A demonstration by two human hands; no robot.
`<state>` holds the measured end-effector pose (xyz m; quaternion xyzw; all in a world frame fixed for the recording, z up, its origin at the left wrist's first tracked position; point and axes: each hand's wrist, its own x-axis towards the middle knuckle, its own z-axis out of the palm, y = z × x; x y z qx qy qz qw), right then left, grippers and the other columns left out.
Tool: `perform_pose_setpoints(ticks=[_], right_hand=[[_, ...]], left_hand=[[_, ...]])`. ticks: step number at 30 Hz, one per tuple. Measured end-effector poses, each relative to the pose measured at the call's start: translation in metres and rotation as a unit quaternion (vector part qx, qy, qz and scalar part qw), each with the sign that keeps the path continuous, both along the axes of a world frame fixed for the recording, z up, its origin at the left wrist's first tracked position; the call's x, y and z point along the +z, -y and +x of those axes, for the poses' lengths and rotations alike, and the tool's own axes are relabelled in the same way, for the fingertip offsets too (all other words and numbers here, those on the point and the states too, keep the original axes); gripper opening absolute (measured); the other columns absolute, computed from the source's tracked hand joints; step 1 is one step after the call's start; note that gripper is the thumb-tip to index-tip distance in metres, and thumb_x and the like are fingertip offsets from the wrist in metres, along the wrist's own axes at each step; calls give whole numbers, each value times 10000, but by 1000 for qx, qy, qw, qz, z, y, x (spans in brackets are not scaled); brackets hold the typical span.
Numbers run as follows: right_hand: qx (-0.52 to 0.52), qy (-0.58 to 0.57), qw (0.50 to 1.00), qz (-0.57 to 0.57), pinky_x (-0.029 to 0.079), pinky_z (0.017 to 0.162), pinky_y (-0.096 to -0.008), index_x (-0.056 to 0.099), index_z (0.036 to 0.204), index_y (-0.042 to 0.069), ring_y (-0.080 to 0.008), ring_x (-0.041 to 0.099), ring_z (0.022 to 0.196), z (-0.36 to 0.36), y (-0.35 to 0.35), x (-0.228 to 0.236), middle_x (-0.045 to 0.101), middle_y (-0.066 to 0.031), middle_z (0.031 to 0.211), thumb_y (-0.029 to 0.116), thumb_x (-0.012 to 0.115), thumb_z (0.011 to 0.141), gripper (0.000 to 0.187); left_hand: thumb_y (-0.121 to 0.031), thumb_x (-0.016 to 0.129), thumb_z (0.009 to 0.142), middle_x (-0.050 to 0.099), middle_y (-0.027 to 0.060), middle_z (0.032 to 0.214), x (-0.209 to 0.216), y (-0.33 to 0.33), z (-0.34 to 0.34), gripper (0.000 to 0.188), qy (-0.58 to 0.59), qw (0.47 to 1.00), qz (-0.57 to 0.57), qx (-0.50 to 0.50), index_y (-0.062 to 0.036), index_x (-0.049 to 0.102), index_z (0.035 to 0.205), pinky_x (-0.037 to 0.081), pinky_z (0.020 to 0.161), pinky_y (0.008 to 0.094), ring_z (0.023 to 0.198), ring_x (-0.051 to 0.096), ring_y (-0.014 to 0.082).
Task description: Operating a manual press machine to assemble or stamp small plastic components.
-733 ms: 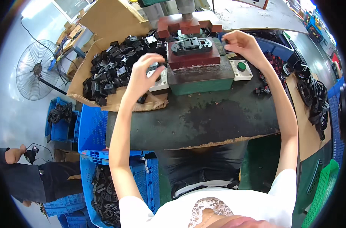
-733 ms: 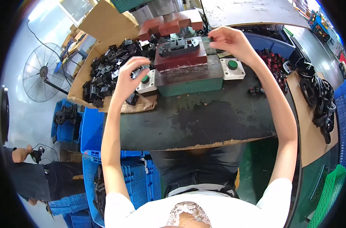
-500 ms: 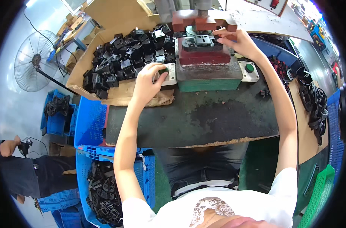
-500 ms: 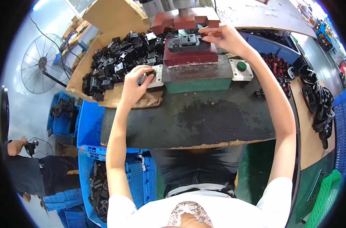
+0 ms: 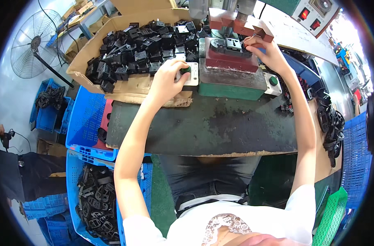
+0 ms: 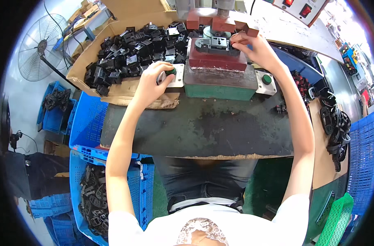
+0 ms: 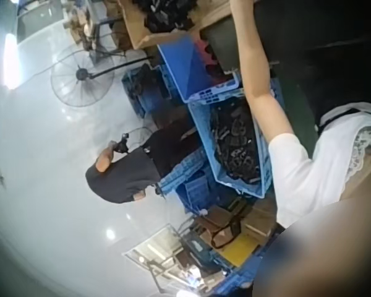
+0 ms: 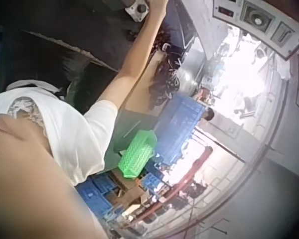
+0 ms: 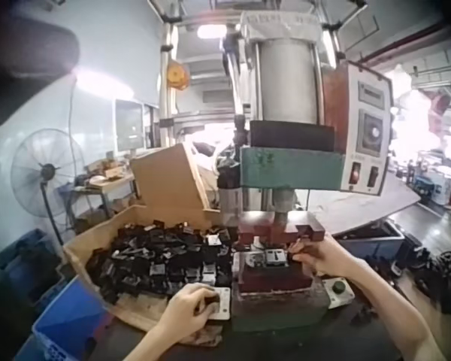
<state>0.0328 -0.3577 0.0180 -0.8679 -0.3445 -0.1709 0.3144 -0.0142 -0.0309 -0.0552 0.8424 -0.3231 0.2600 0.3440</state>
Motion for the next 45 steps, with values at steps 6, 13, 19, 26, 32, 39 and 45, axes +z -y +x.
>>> perform_pose_setpoints(ticks=[6,13,19,26,32,39,45], right_hand=[[-16,45,996,-78,470,820,-325,590,1029,-22,-251,618,913,-6,-4,7,643,-122,1005,101,584,878,195],[-22,77,993,-89,479,799,-340,611,1027,-13,-293,628,879,-7,-3,6,652,-139,999,125,571,887,201],[-27,81,993,-84,482,806,-348,622,1028,-2,-293,631,888,-6,-4,4,658,-140,994,130,580,883,201],[-52,145,987,-53,470,817,-325,637,971,7,-268,626,904,-16,15,10,662,-129,973,80,613,849,144],[-85,22,984,-153,471,732,-313,596,832,-8,-221,595,792,-60,63,13,623,-88,819,-48,637,742,107],[-54,-22,991,-119,467,721,-319,555,859,-10,-229,581,788,-77,74,-13,589,-95,813,-71,660,691,206],[-62,-6,986,-153,429,767,-346,525,847,23,-248,558,785,-72,75,-14,586,-66,792,-27,680,691,225]], left_hand=[[-92,643,768,601,106,992,-2,0,1,174,-4,1000,-6,-2,-15,596,917,446,838,365,960,563,296],[-75,643,773,604,100,1007,-2,2,1,162,4,1000,-13,-4,3,617,912,454,837,364,953,570,291],[-21,652,748,591,111,988,-2,6,-1,162,-12,999,-31,1,23,613,898,471,800,368,931,569,304],[-4,592,774,596,123,917,0,8,-2,143,60,998,25,20,-13,566,915,432,818,383,914,556,310],[-47,561,806,605,101,876,6,15,-10,161,107,988,85,65,-56,546,965,371,885,381,915,559,271],[-86,556,817,604,100,864,15,20,-13,140,83,980,164,79,-44,538,949,348,916,397,915,561,260],[-85,545,817,594,106,844,20,18,-13,100,72,975,196,69,-46,524,906,346,921,412,891,558,265]])
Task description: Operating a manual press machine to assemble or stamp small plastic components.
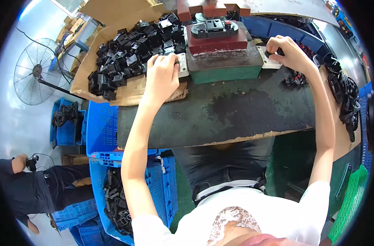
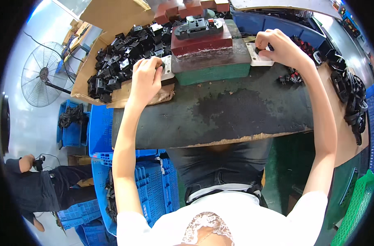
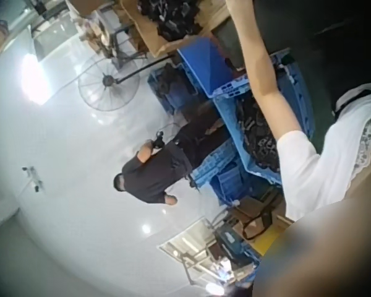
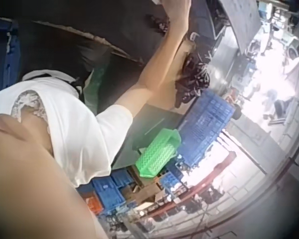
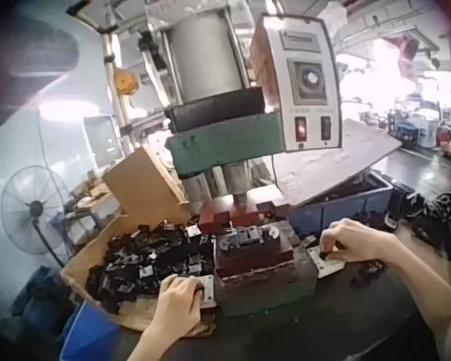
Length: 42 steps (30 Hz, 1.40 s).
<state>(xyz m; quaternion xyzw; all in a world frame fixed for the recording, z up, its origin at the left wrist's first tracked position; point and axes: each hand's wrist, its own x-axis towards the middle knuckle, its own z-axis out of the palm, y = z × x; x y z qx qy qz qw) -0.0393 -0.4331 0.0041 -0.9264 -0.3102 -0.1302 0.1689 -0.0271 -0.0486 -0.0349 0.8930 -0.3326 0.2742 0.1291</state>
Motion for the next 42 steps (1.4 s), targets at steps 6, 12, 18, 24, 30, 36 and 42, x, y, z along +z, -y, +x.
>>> perform_pose_setpoints(ticks=[6,12,18,24,30,36,42], right_hand=[[-24,-3,1000,2,417,794,-353,530,853,39,-247,558,784,-4,-3,1,588,-64,794,-4,695,694,233],[1,-21,998,57,458,816,-340,588,934,-10,-253,580,909,-8,24,-1,618,-108,927,33,689,727,235],[-383,132,909,-93,391,960,-402,540,1188,17,-368,522,1096,-40,217,-12,558,-202,1184,258,632,822,447],[-552,13,817,-165,377,968,-431,568,1206,88,-354,459,1184,-75,335,-71,496,-192,1264,428,578,852,491],[-448,-61,888,-81,421,911,-395,607,1086,86,-308,542,1064,-73,306,-57,597,-146,1101,260,655,794,344],[-430,-3,900,-71,461,838,-364,597,1043,20,-304,597,957,-74,276,-58,629,-159,1007,77,703,696,367],[-453,-13,891,-36,455,890,-387,570,1100,24,-328,570,1036,-78,277,-61,602,-176,1074,92,720,632,497]], left_hand=[[-83,545,814,588,100,816,0,3,2,65,1,1000,-13,-5,-49,521,863,351,918,412,866,560,264],[-59,535,818,585,96,766,-3,-3,5,30,4,999,-36,-13,-58,527,847,363,904,403,819,572,267],[-32,519,850,591,107,741,2,-9,24,147,-51,984,-159,-61,-52,530,995,416,808,372,736,577,299],[-290,633,848,609,165,1006,22,38,76,501,-36,976,-170,-134,34,476,1196,453,870,361,968,595,301],[-436,805,618,659,165,977,39,71,97,727,-154,967,-136,-151,49,582,1111,477,851,329,940,631,266],[-171,840,567,630,111,952,36,76,64,576,-123,935,-264,-202,-30,573,1058,470,821,339,906,604,265],[-53,811,567,579,107,1047,41,63,15,557,-22,942,-269,-197,-61,559,1064,424,901,373,1022,525,291]])
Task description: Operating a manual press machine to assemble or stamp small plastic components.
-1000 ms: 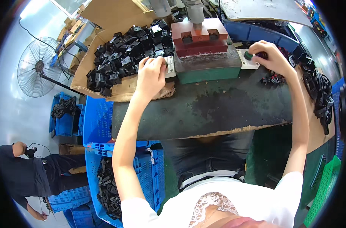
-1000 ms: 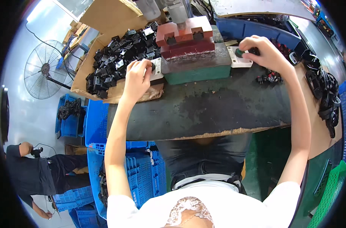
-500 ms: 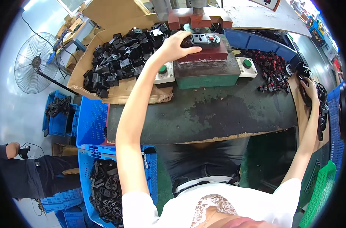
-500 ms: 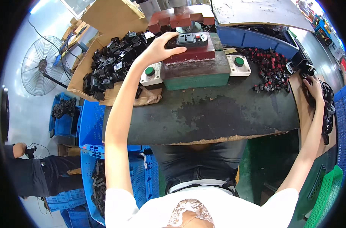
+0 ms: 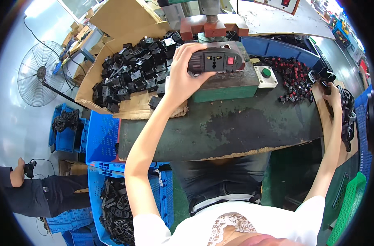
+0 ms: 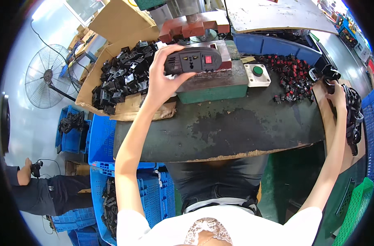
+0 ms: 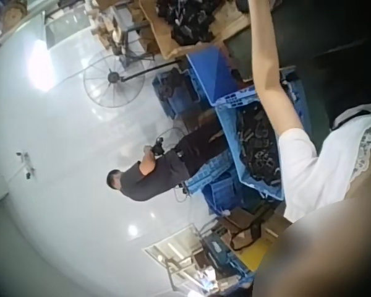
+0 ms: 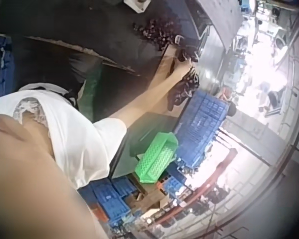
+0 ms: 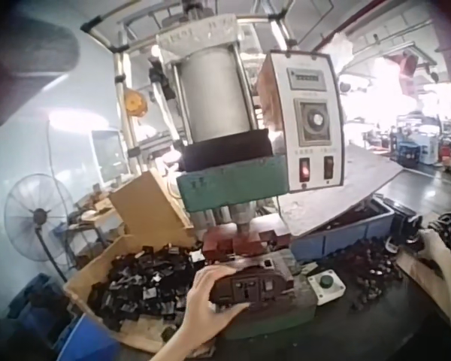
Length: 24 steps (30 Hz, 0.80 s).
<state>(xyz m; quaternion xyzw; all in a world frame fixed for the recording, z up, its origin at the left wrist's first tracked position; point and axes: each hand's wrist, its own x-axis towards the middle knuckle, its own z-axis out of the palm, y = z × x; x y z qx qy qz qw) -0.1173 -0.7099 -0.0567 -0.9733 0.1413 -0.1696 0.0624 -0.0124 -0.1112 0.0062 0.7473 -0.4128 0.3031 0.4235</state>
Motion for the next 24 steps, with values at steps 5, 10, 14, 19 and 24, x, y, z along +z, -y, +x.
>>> perform_pose_setpoints(ticks=[5,10,14,19,24], right_hand=[[-157,-58,979,-116,457,899,-406,489,1208,31,-354,544,1073,-4,2,1,570,-215,1127,132,731,625,639],[-78,184,974,-106,454,832,-408,566,1093,3,-368,581,951,-1,-20,32,584,-196,1021,239,656,810,379],[-50,137,987,65,457,669,-262,605,940,-3,-116,549,649,21,-54,74,566,-38,748,386,592,886,394],[73,76,900,422,421,637,-197,573,1137,137,-34,494,687,46,-164,88,510,44,798,405,508,923,349],[296,-74,732,609,512,802,-230,479,1277,67,-86,526,1056,70,-296,85,489,-28,1246,161,515,930,361]], left_hand=[[-92,830,564,576,106,1030,7,-25,-30,582,-58,997,-46,14,-37,553,1072,440,861,356,982,531,272],[-156,852,577,571,88,950,9,-55,-52,578,-93,993,-55,51,-31,558,1059,457,796,317,872,567,209],[-192,854,582,573,85,955,7,-73,-64,589,-143,985,-62,74,-22,559,1062,460,793,306,878,575,189],[-194,857,574,605,84,943,6,-83,-74,577,-196,973,-78,91,-37,572,1051,451,795,311,843,595,198],[-186,859,540,620,76,989,5,-92,-86,595,-64,978,64,188,-70,575,1050,387,796,324,868,597,230]])
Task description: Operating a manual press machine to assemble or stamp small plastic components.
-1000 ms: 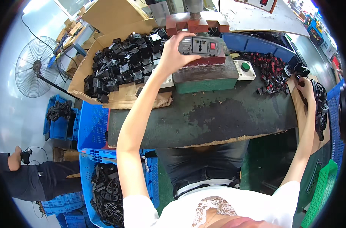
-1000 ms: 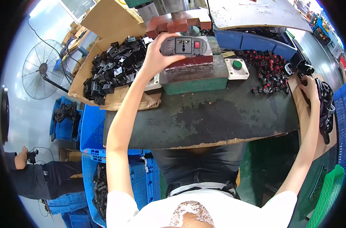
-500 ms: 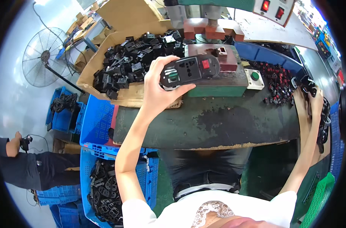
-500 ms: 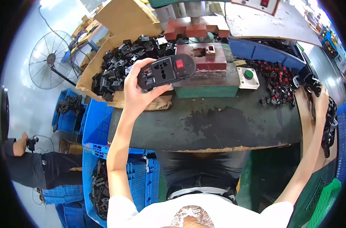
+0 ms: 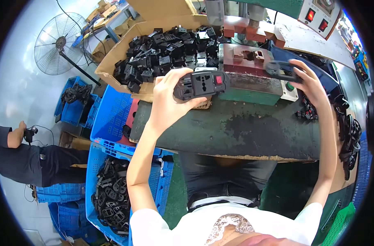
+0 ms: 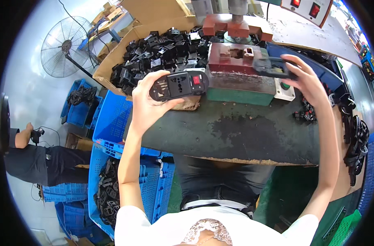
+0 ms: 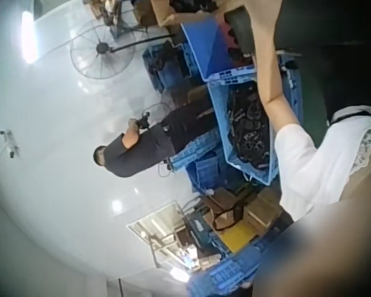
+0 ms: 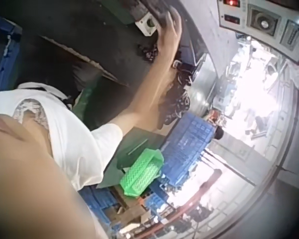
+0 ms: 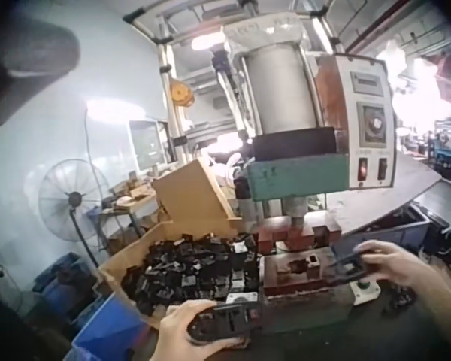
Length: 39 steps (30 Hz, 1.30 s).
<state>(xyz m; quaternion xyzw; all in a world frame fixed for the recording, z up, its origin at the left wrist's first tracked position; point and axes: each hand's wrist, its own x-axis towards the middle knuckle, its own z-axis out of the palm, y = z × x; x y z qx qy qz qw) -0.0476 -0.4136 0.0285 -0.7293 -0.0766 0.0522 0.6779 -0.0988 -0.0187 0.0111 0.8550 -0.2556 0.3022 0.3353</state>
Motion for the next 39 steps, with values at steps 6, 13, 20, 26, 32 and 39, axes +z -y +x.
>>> perform_pose_setpoints(ticks=[6,13,20,26,32,39], right_hand=[[-4,141,990,15,525,774,-244,493,1287,70,-102,567,928,46,-93,-10,528,-41,1154,187,599,894,423],[-28,272,908,-317,449,643,-260,601,1191,110,-98,524,770,74,-85,-16,627,-40,921,253,654,852,372],[-28,302,869,-392,458,822,-317,580,1200,66,-150,582,980,90,-60,-19,637,-64,1107,252,620,879,372],[-26,237,930,-281,441,893,-341,534,1236,25,-234,589,1053,87,-74,-23,615,-140,1154,270,640,853,467],[11,407,820,-404,392,968,-364,528,1239,32,-289,546,1117,77,-96,-21,579,-173,1199,318,649,835,509],[19,409,785,-464,330,1027,-388,540,1256,103,-308,457,1206,79,-101,-17,523,-166,1269,369,604,862,479]], left_hand=[[-109,817,569,581,66,1078,-8,-21,-10,598,36,999,2,14,-93,549,1102,377,821,329,995,561,244],[-145,814,571,596,84,1035,-20,-79,-44,582,33,980,66,182,-83,549,1085,382,841,360,951,569,274],[-152,797,610,584,85,1078,-37,-139,-82,563,4,926,128,356,-80,548,1110,358,882,355,1020,531,259],[-154,753,684,536,86,1208,-55,-169,-78,637,3,875,215,434,-85,476,1254,325,964,386,1109,492,272],[-133,689,744,590,98,1137,-49,-148,-43,350,25,941,144,305,-53,609,1075,395,927,386,1058,530,278],[-270,714,741,537,185,1119,-67,-66,25,539,-42,983,167,58,24,515,1146,433,892,401,1042,516,350]])
